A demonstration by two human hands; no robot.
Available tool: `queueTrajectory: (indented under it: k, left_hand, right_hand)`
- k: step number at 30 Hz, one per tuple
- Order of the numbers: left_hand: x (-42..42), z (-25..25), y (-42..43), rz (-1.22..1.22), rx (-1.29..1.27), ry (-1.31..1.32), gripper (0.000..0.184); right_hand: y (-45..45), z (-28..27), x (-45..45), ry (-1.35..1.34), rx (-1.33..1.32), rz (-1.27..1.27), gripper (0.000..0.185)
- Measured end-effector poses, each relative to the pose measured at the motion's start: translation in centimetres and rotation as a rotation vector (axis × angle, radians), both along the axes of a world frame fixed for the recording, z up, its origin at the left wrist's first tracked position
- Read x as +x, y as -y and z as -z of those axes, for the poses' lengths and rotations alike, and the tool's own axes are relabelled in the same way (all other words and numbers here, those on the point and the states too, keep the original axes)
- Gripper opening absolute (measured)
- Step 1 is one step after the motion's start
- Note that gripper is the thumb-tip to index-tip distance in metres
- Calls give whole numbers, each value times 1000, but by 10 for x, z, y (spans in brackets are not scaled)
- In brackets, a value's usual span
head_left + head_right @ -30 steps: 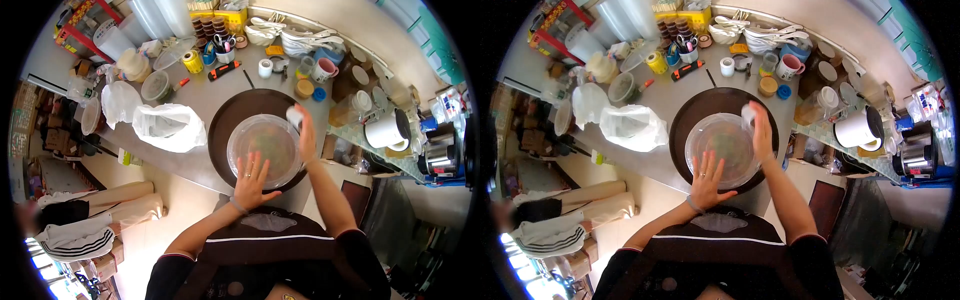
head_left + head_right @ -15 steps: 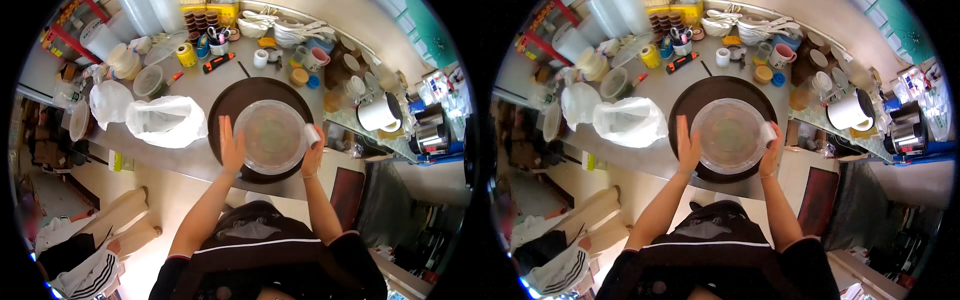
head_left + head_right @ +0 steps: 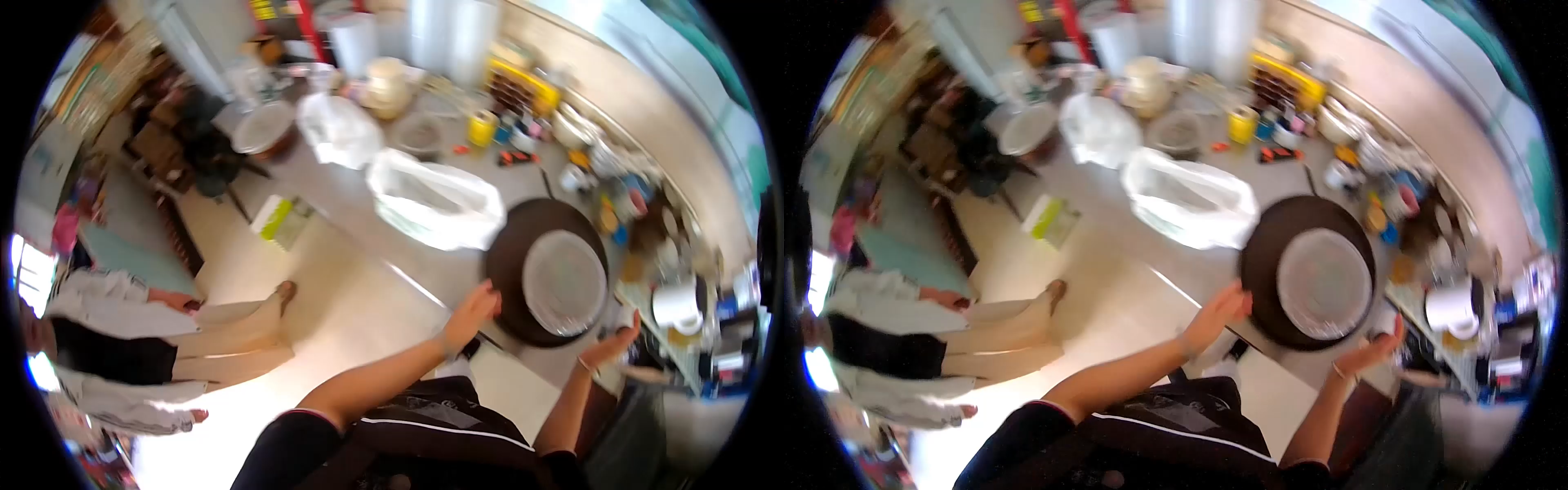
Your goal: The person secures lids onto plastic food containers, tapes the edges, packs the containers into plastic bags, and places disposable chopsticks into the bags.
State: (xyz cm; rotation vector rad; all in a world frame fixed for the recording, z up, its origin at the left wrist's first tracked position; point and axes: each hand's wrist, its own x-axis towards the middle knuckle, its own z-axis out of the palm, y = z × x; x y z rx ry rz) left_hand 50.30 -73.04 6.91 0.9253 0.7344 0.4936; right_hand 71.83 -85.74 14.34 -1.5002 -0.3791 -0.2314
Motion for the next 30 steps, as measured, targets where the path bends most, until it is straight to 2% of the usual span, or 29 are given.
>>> queueTrajectory:
  k: [1,3,5,6,7,8,11,12,15,17,20,21,23,24,26,27,28,30]
  left_hand:
    - [-47,-10,4,54,-108,105,44]
    - [-144,-16,-13,116,22,-70,34]
    - [-196,-32,-17,-234,133,-121,28]
    - [-217,-48,-24,-371,129,-72,28]
    - [-235,-71,-34,-516,124,-30,27]
    - [-249,-87,-41,-527,118,30,28]
    - [-293,-136,-88,-551,95,159,30]
    - [-299,-147,-97,-551,61,183,31]
    - [-320,-162,-142,-554,-67,237,35]
    - [-321,-149,-206,-547,-207,332,36]
    - [-350,-97,-274,-408,-212,528,32]
    - [-360,-99,-290,-469,-169,521,31]
    - [-382,-108,-322,-573,-97,500,29]
    - [-385,-130,-346,-656,-131,379,22]
    - [-405,-141,-385,-606,-150,196,21]
    - [-415,-140,-402,-582,-162,108,20]
    - [-426,-139,-423,-531,-160,26,12]
    - [-447,-126,-465,-510,-130,34,7]
  right_hand:
    - [-10,-24,-35,-93,50,-78,54]
    - [-50,-33,-92,-583,415,-886,57]
    - [-110,-49,-174,-1021,558,-1407,63]
    - [-136,-51,-209,-1222,553,-1562,66]
    - [-161,-71,-250,-1306,499,-1628,63]
    - [-187,-62,-272,-1293,529,-1776,67]
    - [-257,-67,-330,-1052,390,-1835,72]
    - [-275,-62,-343,-973,343,-1906,76]
    - [-323,-60,-381,-627,159,-1904,79]
    - [-382,-36,-388,-475,93,-1914,82]
    - [-442,-22,-406,-162,21,-1963,76]
    - [-461,-23,-409,-254,37,-2044,71]
    - [-500,-30,-419,-220,107,-2014,70]
    - [-525,-35,-411,7,-14,-2037,71]
    - [-565,-63,-396,480,-253,-2038,75]
    - [-582,-68,-394,500,-341,-2059,75]
    - [-601,-73,-393,521,-431,-2080,75]
    - [-642,-80,-392,576,-532,-2097,72]
